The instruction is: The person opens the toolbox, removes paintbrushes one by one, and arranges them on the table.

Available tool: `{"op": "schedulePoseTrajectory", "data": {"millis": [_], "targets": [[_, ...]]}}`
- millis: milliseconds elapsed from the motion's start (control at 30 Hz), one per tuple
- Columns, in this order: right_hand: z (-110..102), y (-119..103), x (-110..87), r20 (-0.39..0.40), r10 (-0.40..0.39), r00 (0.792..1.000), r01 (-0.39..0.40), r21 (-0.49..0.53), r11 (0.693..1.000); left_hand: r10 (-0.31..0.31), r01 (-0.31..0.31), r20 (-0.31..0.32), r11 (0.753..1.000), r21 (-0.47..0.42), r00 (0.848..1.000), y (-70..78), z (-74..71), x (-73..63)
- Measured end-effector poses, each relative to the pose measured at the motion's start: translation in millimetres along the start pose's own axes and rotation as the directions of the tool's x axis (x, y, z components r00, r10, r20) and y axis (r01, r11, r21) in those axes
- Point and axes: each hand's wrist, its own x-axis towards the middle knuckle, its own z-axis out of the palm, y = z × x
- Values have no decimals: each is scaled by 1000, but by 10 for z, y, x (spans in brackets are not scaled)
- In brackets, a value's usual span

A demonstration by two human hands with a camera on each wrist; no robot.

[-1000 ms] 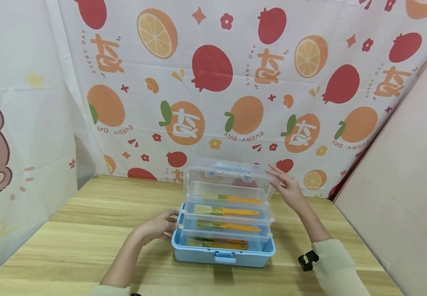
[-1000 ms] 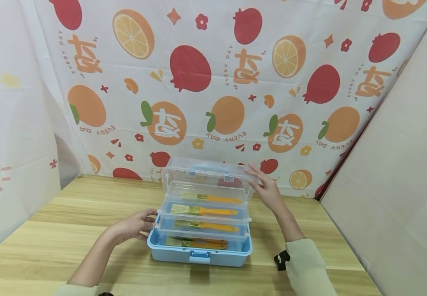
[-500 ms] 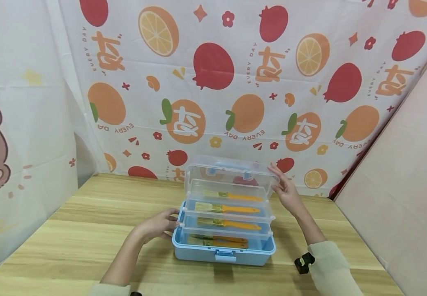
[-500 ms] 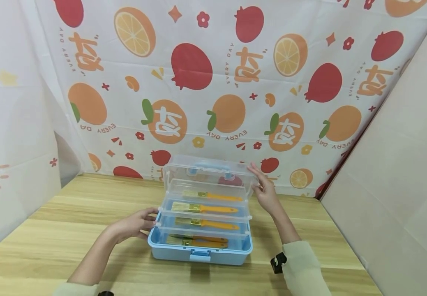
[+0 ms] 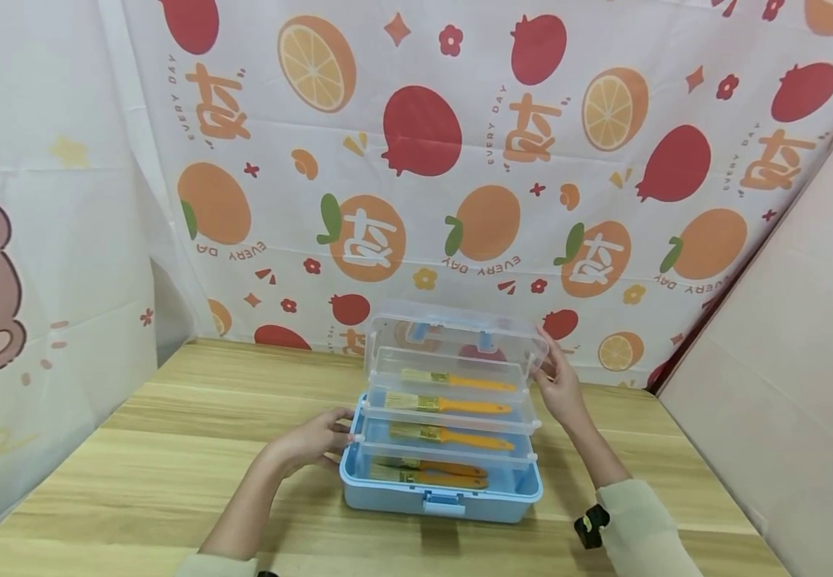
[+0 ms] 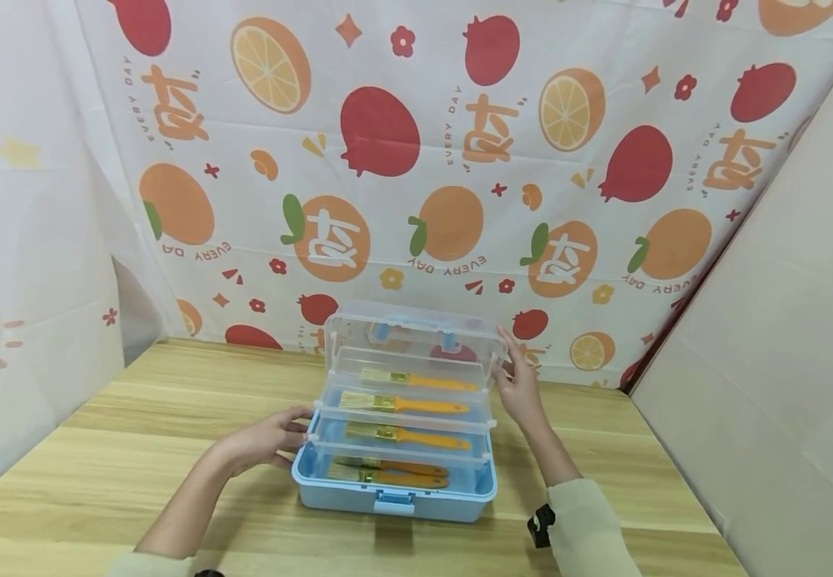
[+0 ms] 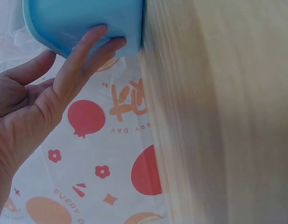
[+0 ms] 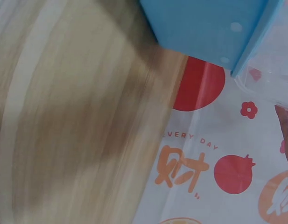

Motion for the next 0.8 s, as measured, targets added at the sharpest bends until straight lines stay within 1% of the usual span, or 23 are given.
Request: {"op": "schedulePoseTrajectory", "data": {"millis": [100, 200, 333, 433, 600, 800], "targets": [[12, 47, -17, -11, -13, 1000, 13, -12, 1000, 3, -3, 3, 1000, 1, 1000, 2, 6, -10], [15, 165, -27, -31, -15, 999, 14, -33, 999, 7, -7, 7, 1000, -7, 1000, -4, 15, -8], [22, 349, -64, -50, 8, 999, -11, -59, 998, 10, -9, 7, 1000, -4, 1000, -14, 30, -10], [36, 443, -116, -50, 30, 998, -35, -91, 995, 5, -5, 3, 1000, 0, 1000, -19, 37, -10], [57, 521, -161, -69, 51, 996, -60, -143, 988, 1, -1, -6, 1000, 3, 1000, -15, 32, 13], [80, 559, -101, -55, 110, 992, -116, -132, 984, -8, 8, -22, 1000, 18, 1000, -18, 25, 17]]}}
